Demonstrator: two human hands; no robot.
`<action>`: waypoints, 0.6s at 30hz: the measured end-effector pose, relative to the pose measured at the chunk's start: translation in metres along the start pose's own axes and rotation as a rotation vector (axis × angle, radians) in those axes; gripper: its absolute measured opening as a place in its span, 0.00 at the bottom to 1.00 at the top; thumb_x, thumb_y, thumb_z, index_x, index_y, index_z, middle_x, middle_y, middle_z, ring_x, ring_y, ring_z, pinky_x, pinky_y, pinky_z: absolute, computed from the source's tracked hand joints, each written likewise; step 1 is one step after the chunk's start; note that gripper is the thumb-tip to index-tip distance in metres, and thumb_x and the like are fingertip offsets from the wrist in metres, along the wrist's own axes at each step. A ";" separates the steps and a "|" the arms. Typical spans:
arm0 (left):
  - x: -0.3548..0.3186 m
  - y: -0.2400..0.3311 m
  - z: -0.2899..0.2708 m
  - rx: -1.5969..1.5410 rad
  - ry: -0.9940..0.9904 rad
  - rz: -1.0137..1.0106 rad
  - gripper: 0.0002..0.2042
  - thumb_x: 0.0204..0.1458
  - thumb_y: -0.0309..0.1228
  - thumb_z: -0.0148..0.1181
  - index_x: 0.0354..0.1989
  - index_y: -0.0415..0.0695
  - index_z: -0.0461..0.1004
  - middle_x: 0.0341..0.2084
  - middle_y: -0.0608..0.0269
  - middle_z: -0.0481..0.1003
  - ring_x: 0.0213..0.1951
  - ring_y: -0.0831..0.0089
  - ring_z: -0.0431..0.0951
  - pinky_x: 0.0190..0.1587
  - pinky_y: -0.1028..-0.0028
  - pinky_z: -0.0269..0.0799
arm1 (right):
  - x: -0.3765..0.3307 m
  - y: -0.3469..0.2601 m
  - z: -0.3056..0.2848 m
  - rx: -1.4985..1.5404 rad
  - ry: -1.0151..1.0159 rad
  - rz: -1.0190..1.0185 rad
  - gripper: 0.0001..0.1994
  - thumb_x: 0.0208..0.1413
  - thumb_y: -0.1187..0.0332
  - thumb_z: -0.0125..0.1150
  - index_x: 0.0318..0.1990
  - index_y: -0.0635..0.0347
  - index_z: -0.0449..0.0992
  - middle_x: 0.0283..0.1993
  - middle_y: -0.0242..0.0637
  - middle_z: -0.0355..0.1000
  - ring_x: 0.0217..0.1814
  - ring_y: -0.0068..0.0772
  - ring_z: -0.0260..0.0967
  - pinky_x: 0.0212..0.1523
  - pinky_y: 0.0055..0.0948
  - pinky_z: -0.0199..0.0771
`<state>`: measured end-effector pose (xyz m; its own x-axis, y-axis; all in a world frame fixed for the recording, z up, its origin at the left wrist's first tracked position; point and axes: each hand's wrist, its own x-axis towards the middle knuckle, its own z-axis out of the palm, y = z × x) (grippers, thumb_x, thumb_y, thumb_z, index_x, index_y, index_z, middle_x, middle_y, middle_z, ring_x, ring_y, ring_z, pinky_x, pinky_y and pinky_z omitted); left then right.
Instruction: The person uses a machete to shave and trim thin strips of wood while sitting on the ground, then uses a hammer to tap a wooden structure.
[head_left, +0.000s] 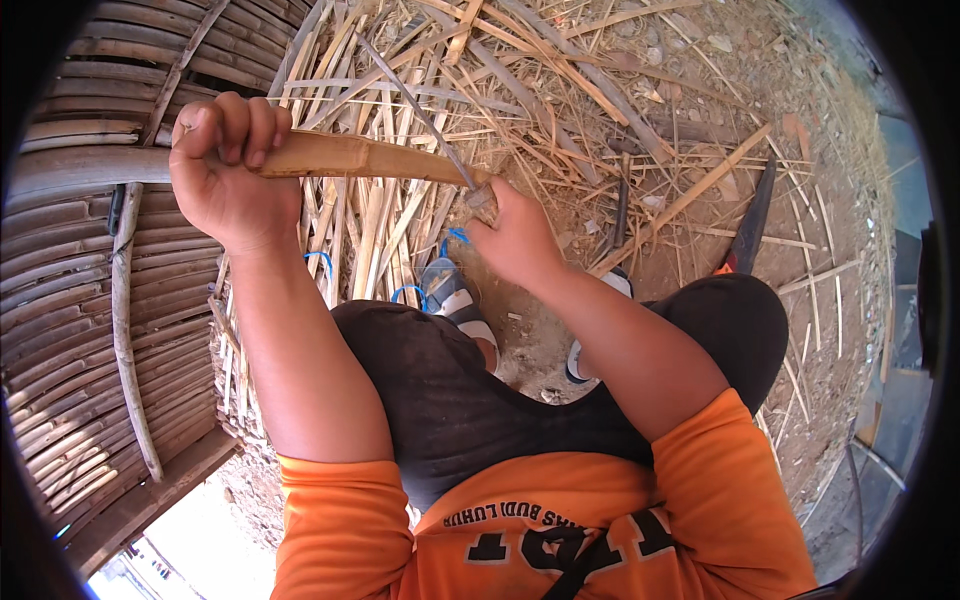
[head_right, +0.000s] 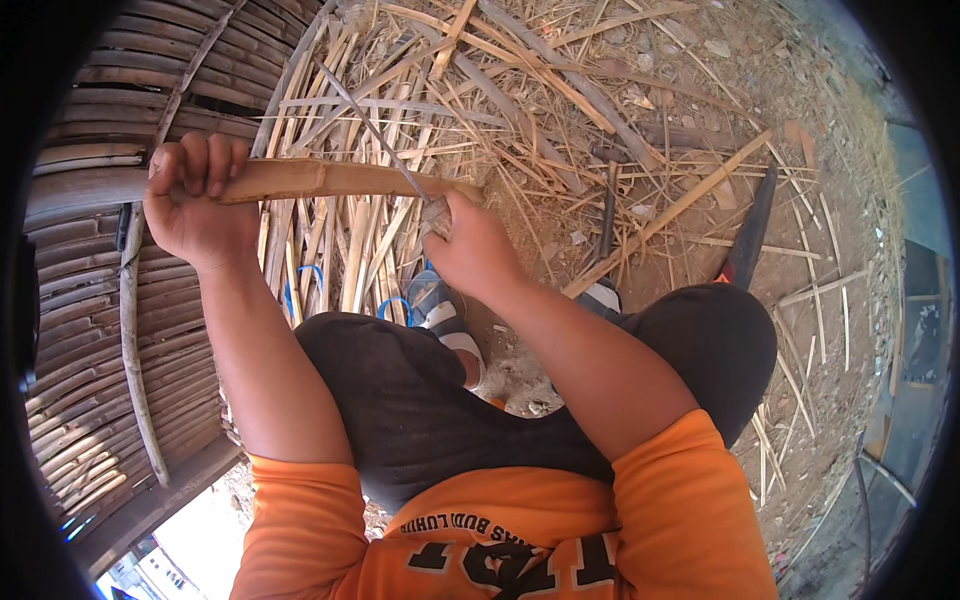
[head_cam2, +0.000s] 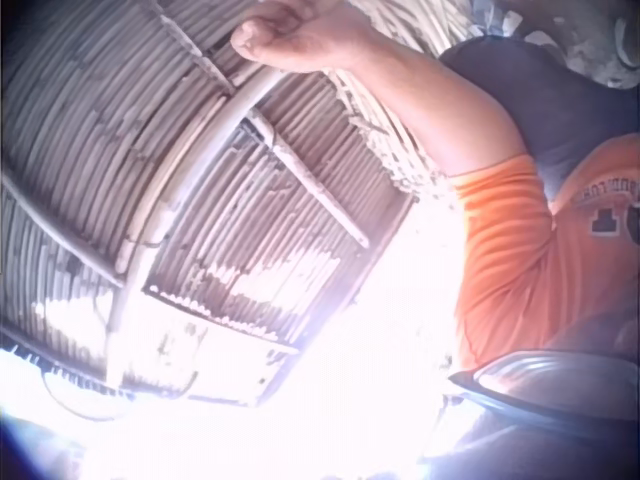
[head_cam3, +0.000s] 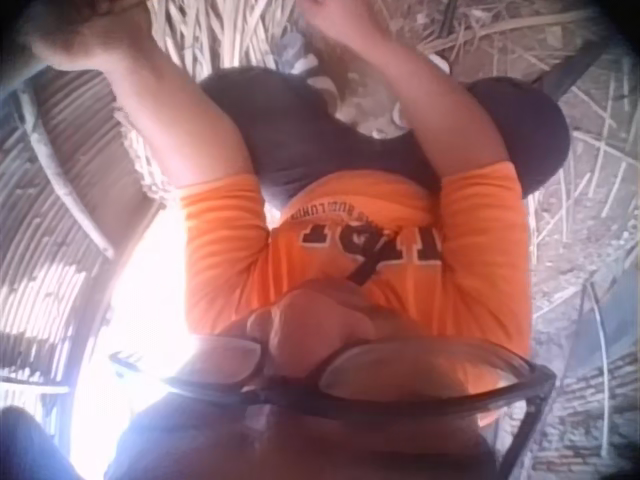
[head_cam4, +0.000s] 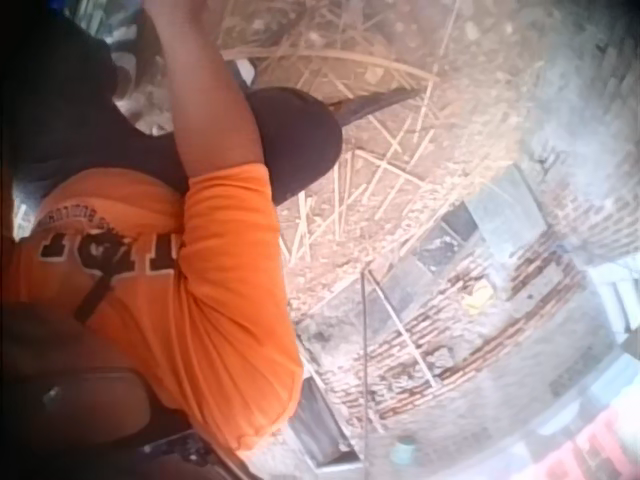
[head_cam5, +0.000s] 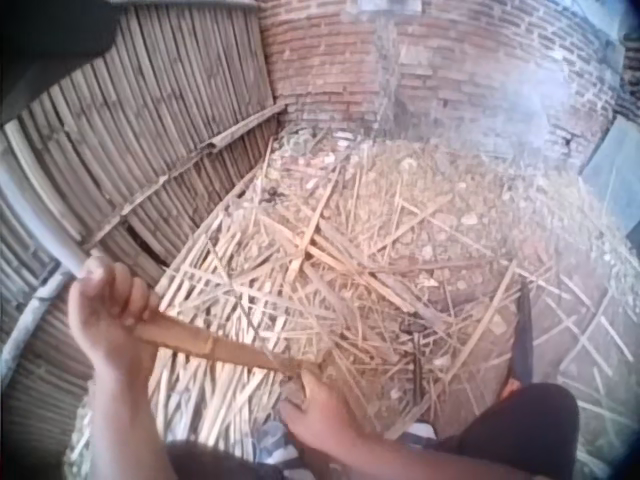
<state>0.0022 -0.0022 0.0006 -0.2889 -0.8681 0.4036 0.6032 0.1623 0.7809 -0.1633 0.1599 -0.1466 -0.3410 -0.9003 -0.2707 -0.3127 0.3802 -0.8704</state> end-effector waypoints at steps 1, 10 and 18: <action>0.000 0.001 0.000 -0.001 0.008 -0.012 0.10 0.52 0.31 0.51 0.22 0.51 0.58 0.17 0.71 0.53 0.20 0.77 0.55 0.30 0.71 0.57 | 0.002 -0.002 0.002 0.018 0.060 -0.090 0.23 0.49 0.65 0.66 0.52 0.66 0.73 0.42 0.59 0.77 0.49 0.62 0.75 0.49 0.49 0.76; 0.002 0.002 -0.012 0.032 0.032 -0.020 0.11 0.52 0.31 0.51 0.21 0.51 0.57 0.17 0.72 0.51 0.21 0.77 0.52 0.32 0.71 0.53 | 0.011 0.133 0.019 -0.325 -0.105 0.248 0.20 0.50 0.66 0.64 0.48 0.70 0.75 0.42 0.60 0.77 0.45 0.60 0.77 0.48 0.47 0.76; 0.003 0.003 -0.010 0.014 0.070 -0.040 0.10 0.50 0.30 0.52 0.21 0.51 0.58 0.17 0.72 0.52 0.21 0.77 0.52 0.32 0.72 0.53 | 0.006 0.009 0.006 -0.058 -0.019 0.059 0.22 0.49 0.64 0.65 0.50 0.68 0.73 0.40 0.62 0.76 0.46 0.58 0.77 0.48 0.48 0.75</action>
<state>0.0102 -0.0085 -0.0009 -0.2594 -0.9047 0.3380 0.5817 0.1331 0.8025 -0.1623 0.1567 -0.1584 -0.3437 -0.8794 -0.3293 -0.3432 0.4441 -0.8277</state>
